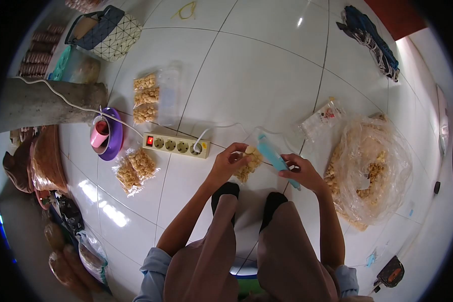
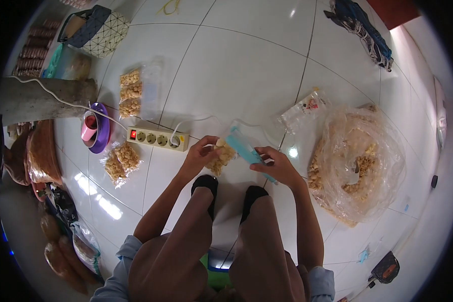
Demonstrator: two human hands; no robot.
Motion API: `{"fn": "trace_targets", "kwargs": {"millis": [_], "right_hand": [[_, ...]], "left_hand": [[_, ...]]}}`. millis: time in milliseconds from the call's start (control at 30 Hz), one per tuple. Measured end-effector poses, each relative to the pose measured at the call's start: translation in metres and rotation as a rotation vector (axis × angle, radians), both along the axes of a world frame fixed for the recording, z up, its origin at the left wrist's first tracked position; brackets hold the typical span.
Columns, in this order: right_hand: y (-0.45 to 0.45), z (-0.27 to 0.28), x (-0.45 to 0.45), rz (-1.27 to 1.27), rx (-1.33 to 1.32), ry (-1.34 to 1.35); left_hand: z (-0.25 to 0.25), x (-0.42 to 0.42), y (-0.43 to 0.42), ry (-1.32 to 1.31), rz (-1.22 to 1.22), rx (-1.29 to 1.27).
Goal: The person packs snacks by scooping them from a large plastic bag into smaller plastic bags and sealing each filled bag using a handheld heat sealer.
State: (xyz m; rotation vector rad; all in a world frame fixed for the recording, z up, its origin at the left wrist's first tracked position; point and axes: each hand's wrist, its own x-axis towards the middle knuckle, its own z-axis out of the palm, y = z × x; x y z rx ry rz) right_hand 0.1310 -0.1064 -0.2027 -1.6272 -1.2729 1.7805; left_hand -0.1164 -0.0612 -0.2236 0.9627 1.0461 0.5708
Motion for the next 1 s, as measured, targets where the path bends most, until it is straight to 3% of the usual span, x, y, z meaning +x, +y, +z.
{"fn": "trace_targets", "kwargs": {"millis": [200, 1000], "right_hand": [[0.0044, 0.0087, -0.0083, -0.008, 0.024, -0.043], [0.0038, 0.0026, -0.0116, -0.126, 0.040, -0.044]], "left_hand": [[0.0042, 0.0002, 0.0001, 0.064, -0.096, 0.035], [0.0004, -0.0020, -0.0013, 0.067, -0.106, 0.014]]}}
